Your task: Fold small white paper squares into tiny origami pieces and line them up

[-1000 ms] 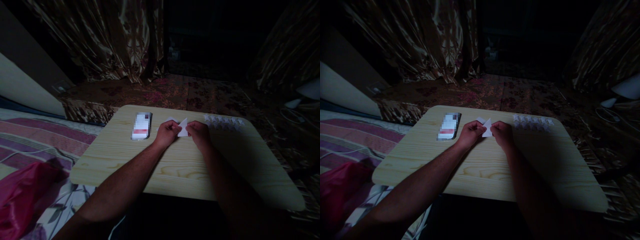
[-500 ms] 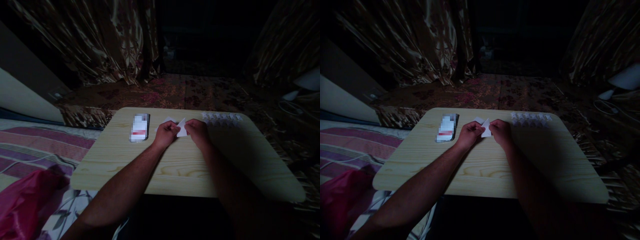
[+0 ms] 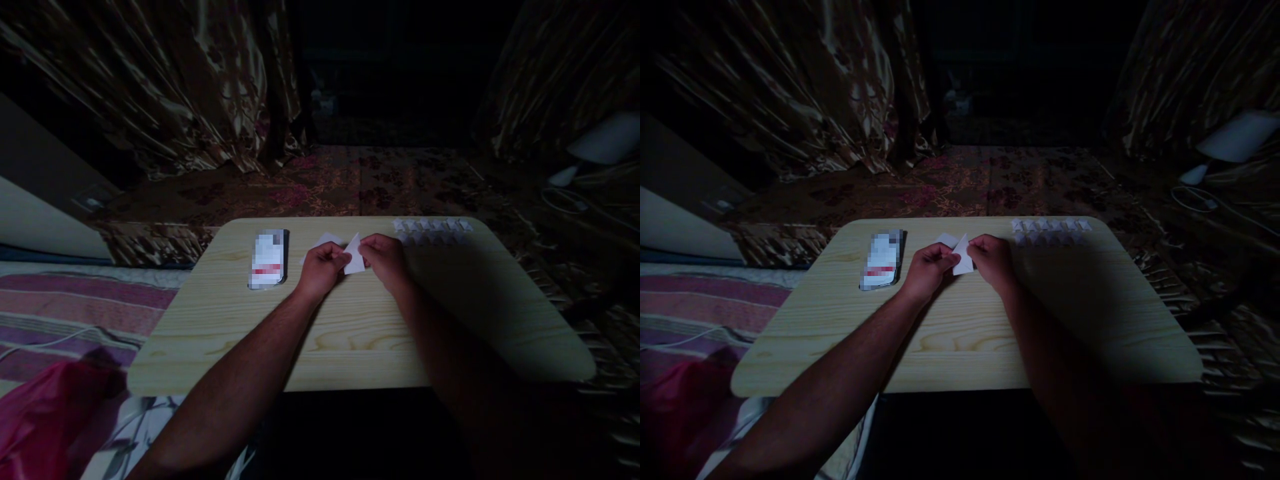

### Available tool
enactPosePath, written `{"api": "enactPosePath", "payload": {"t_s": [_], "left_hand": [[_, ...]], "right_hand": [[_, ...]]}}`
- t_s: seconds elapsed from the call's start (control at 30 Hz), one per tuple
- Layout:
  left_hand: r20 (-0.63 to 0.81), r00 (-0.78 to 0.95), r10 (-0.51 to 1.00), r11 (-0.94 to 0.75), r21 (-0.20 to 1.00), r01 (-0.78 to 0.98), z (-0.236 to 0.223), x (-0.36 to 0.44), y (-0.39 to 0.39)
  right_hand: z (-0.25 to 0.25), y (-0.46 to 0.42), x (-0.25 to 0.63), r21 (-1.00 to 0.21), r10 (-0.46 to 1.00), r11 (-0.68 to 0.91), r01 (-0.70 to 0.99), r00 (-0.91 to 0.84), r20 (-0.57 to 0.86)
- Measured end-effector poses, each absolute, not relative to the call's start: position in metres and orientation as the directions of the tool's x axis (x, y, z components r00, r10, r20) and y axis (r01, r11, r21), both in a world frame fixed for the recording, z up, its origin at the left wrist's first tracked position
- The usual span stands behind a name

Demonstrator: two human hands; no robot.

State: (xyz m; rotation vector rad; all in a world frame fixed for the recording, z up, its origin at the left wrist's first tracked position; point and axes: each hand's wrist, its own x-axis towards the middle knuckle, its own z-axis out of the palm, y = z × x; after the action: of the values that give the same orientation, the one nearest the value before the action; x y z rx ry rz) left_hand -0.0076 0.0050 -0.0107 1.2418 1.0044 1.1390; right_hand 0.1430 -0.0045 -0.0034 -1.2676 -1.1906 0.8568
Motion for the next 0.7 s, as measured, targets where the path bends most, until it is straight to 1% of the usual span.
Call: {"api": "enactPosePath", "payload": {"t_s": [0.17, 0.4, 0.57, 0.7], "left_hand": [[0.031, 0.203, 0.979, -0.019, 0.998, -0.062, -0.0107, -0.0079, 0.0043], [0.020, 0.240, 0.971, -0.009, 0.999, -0.049, -0.0129, -0.0086, 0.0067], [0.032, 0.259, 0.965, -0.021, 0.999, -0.048, -0.0141, -0.0086, 0.0067], [0.041, 0.265, 0.963, -0.031, 0.999, -0.041, -0.0161, -0.0094, 0.0070]], "right_hand": [[-0.0041, -0.0032, 0.1429, -0.978, 0.952, 0.157, 0.140, 0.243, 0.188], [-0.0049, -0.0028, 0.1448, -0.969, 0.943, 0.210, 0.128, 0.234, 0.235], [-0.0041, -0.0028, 0.1451, -0.971, 0.942, 0.191, 0.141, 0.251, 0.222], [-0.0031, -0.0030, 0.1446, -0.974, 0.941, 0.194, 0.119, 0.257, 0.219]]}}
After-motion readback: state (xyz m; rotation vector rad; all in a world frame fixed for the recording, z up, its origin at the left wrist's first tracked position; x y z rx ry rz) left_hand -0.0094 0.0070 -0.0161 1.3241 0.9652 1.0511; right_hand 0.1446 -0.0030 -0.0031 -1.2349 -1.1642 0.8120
